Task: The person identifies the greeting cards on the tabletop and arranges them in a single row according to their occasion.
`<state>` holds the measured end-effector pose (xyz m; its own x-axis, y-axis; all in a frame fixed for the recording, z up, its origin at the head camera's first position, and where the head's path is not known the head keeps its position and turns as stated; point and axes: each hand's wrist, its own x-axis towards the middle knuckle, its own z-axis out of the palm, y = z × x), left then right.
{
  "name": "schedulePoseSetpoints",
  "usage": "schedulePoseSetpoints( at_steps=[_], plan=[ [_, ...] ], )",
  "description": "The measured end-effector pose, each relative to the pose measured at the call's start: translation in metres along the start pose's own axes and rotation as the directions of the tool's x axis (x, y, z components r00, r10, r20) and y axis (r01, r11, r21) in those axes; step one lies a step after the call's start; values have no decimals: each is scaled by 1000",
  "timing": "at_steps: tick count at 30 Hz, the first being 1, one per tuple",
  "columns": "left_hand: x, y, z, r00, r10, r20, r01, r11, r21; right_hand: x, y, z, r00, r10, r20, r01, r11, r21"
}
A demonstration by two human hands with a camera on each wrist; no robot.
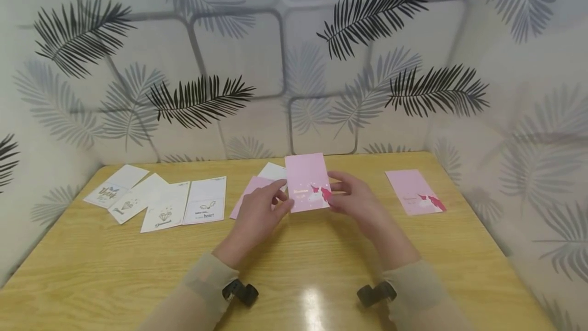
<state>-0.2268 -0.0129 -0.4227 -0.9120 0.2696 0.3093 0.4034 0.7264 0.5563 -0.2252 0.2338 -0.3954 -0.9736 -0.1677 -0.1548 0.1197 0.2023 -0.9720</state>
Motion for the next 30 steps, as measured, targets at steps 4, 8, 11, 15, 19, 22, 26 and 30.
schedulePoseSetpoints(
  at_steps=[4,8,11,15,19,22,26,30],
  plan=[
    [1,2,2,999,3,-32,-3,1000,-11,-1,0,0,1000,-3,0,3,1000,1],
    [2,6,4,998,6,-58,-6,1000,-13,-2,2,-2,1000,-7,0,7,1000,4],
    [4,10,6,997,15,-70,-16,1000,-8,-4,4,-4,1000,-8,-11,8,1000,6],
    [6,16,10,997,39,-67,-36,998,53,-8,5,-10,999,-19,-30,19,1000,-20],
    [8,27,17,998,55,-38,-50,991,128,-15,6,-19,998,-37,-55,33,997,-70],
    [9,36,22,998,54,-20,-50,988,148,-20,6,-27,996,-45,-77,37,995,-93],
    [12,49,31,999,55,-4,-53,984,169,-27,9,-39,994,-49,-102,36,991,-127],
    [15,61,39,998,62,7,-62,979,194,-30,14,-50,990,-53,-128,30,985,-169]
  ],
)
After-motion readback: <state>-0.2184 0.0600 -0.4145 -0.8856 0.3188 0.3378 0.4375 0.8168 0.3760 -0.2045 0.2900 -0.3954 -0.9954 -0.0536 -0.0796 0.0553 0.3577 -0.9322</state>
